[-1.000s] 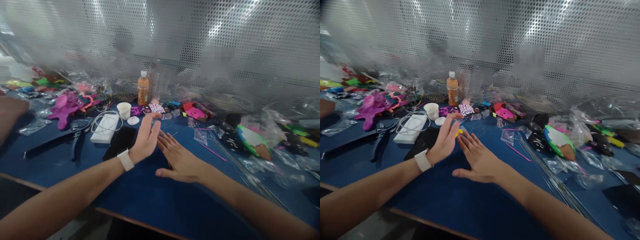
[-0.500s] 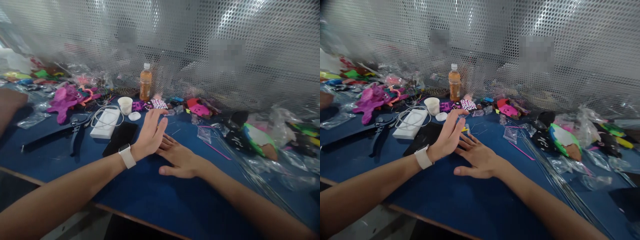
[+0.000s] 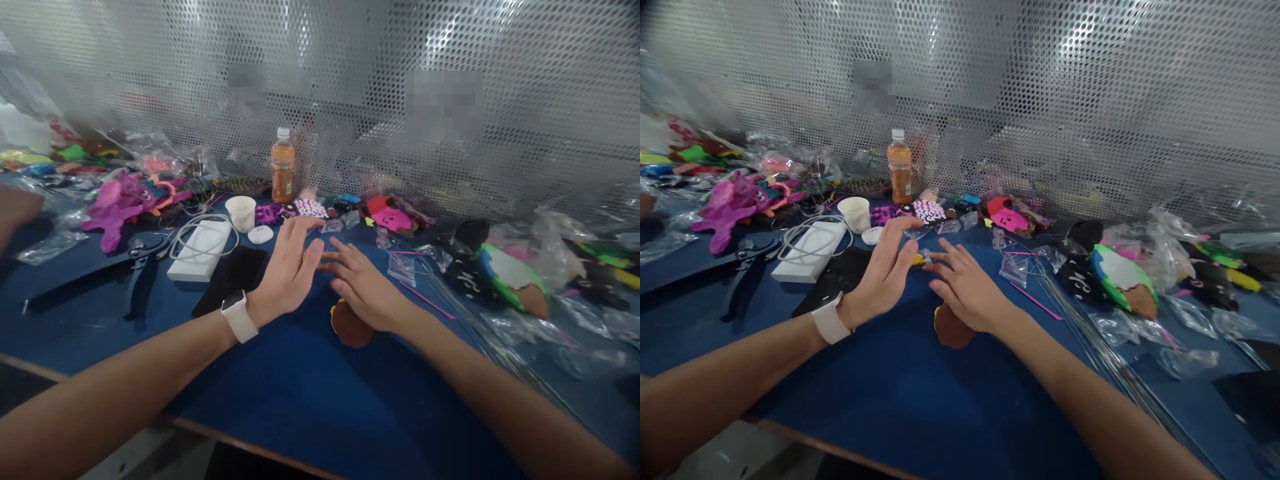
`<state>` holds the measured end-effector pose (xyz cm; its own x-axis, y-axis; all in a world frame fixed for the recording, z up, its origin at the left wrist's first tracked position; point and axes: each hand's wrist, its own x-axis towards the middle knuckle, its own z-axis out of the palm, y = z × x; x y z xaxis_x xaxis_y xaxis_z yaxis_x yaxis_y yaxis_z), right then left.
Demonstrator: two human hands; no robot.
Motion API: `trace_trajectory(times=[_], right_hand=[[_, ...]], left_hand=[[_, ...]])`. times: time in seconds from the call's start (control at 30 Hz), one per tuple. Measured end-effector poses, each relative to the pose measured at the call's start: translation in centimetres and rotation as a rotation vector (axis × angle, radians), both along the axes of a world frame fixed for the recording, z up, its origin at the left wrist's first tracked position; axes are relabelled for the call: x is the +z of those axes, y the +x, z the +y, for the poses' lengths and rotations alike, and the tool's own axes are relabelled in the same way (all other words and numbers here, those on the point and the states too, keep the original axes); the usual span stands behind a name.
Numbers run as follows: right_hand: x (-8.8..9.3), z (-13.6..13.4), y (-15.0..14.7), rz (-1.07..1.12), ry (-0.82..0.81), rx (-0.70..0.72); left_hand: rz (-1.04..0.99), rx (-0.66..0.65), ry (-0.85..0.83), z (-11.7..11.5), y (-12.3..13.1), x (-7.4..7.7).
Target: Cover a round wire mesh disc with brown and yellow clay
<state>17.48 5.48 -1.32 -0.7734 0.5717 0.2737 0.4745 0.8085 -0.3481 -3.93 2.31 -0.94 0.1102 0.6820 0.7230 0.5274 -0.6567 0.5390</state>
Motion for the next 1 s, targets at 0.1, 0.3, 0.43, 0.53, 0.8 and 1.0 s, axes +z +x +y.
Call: trace_trajectory(times=[0.1,0.3,0.43,0.53,0.8,1.0], right_hand=[[-0.8,0.1,-0.6,-0.119,-0.004,0.087],[-1.2,0.0,-0.8,-0.138,0.058,0.085],[-0.7,-0.4,-0.7,-0.055,0.099,0.049],[-0.5,-0.6,-0.6,0.064,0.055,-0.055],[-2.3,0.2,-1.2,-0.198,0.323,-0.137],[-1.8,0.5,-1.5,-0.276,0.329,-0.135]], left_hand=[[0.268,0.056,0.045,-0.1,0.2,0.0],[0.428,0.072,0.056,-0.6,0.7,-0.3],[0.432,0.071,0.048,-0.7,0.7,-0.6],[0.411,0.082,0.043,-0.8,0.7,-0.5],[0.461,0.139,0.109,-0.8,0.7,0.3],[0.478,0.159,0.097,-0.8,0.9,0.0]])
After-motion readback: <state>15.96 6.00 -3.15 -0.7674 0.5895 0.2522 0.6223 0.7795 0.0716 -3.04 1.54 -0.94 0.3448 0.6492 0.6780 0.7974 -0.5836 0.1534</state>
